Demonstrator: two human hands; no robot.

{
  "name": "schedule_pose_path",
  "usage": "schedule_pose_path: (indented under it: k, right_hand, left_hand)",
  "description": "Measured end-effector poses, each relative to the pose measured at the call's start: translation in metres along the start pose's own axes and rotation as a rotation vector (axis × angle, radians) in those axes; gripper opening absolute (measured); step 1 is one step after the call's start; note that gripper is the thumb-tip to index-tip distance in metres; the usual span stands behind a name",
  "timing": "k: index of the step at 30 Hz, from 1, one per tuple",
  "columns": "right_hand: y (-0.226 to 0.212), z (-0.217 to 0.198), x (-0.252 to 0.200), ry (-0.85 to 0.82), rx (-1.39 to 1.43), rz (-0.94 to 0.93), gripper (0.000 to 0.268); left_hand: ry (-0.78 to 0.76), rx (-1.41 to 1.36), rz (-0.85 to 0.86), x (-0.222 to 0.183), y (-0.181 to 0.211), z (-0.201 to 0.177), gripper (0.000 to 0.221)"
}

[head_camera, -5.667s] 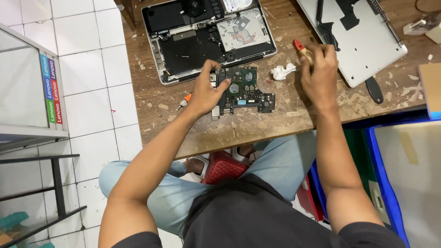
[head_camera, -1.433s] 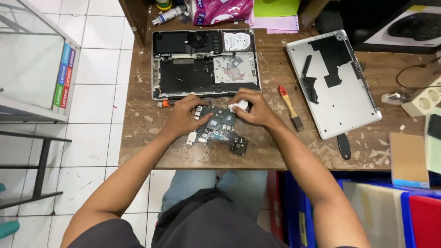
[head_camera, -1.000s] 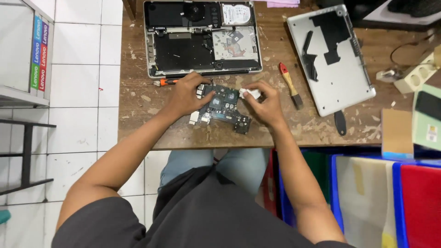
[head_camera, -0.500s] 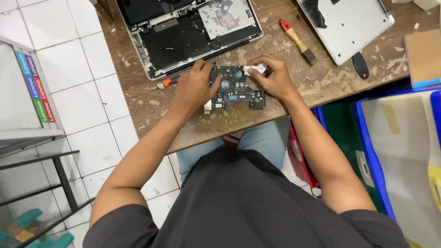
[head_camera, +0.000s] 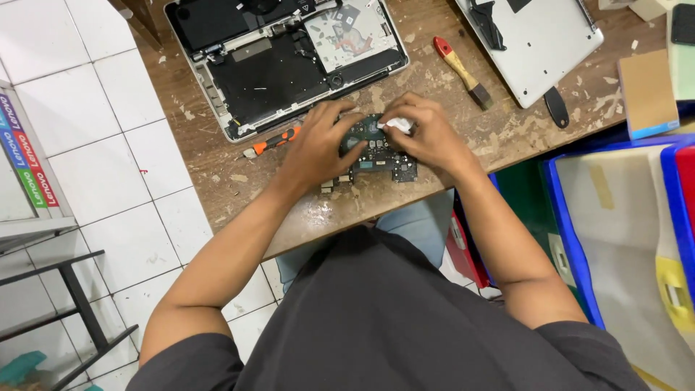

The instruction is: The person uses a brush to dust the inside of a disassembled laptop chassis. They then pick up the motherboard and wipe it with a white tissue, cleaning both sides of the circuit board.

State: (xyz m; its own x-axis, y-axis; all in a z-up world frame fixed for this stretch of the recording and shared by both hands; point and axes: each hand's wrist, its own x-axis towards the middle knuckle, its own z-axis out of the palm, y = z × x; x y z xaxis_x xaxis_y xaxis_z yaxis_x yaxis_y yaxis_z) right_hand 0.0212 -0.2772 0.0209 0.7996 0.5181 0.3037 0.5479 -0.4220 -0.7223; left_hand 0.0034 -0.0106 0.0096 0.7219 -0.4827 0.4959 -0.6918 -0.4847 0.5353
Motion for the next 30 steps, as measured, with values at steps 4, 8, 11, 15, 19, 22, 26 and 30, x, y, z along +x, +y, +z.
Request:
schedule_pose_path:
  k: [4,8,11,15,19,22,26,30]
  right_hand:
    - [0.001,0.004,0.008,-0.017,-0.055,-0.01,0.01]
    - [0.016,0.013,0.003,-0.046,-0.133,-0.003,0.015]
    - [0.018,0.022,-0.001,-0.079,-0.199,0.023,0.014]
    - [0.011,0.023,-0.001,-0.131,-0.265,0.066,0.015]
    - [0.003,0.018,0.0,-0.111,-0.229,0.035,0.015]
    - [0.0,0.011,0.002,-0.135,-0.198,0.001,0.014]
    - [-0.004,0.006,0.002,-0.18,-0.116,-0.044,0.02]
    - [0.024,0.011,-0.009,0.008,0.174,0.036,0.017]
  left_hand:
    - [-0.05,-0.023,-0.038,-0.001,-0.004,0.005,0.046]
    - [-0.096,-0.002,-0.074,-0.001,-0.006,0.008,0.044]
    - [-0.114,0.026,-0.106,-0.002,-0.006,0.011,0.042]
    - [-0.102,0.045,-0.142,0.001,-0.003,0.011,0.039]
    - [-0.078,0.039,-0.16,0.001,-0.001,0.012,0.036]
    - [-0.068,0.043,-0.172,0.0,-0.003,0.016,0.035]
    - [-0.047,0.049,-0.17,-0.001,-0.004,0.018,0.034]
    - [-0.043,0.045,-0.147,0.0,-0.002,0.014,0.033]
